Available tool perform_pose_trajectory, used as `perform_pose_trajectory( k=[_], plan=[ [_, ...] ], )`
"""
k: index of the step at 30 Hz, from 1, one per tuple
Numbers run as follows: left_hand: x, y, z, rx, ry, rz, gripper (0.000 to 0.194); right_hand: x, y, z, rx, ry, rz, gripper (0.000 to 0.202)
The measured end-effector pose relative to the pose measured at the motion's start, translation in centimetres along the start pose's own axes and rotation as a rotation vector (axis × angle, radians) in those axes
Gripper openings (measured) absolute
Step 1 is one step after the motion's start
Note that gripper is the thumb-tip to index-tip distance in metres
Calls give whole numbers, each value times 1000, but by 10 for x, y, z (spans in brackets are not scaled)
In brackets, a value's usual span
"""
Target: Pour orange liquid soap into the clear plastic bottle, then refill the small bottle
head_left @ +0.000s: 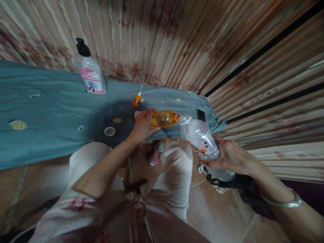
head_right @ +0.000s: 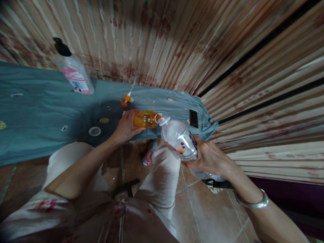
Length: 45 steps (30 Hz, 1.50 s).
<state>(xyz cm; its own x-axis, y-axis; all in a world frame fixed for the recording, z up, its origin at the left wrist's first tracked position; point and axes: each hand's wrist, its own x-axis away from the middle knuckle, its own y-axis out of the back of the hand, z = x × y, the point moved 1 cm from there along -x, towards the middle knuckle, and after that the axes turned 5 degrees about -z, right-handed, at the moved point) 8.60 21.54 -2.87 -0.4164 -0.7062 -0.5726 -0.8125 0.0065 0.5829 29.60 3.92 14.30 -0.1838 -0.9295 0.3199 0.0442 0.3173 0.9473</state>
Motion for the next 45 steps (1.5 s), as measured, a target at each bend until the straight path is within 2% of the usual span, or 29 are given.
perform_pose_trajectory(
  k=[23,33,45],
  plan=[
    [1,-4,3,13,-20,-22,67,1,3,4,44,-21,36,66],
    [1,-4,4,19,-16,-24,68,0,2,4,42,-24,39,57],
    [2,-6,6,20,-32,-25,69,0,3,6,15,-41,34,59]
  ],
)
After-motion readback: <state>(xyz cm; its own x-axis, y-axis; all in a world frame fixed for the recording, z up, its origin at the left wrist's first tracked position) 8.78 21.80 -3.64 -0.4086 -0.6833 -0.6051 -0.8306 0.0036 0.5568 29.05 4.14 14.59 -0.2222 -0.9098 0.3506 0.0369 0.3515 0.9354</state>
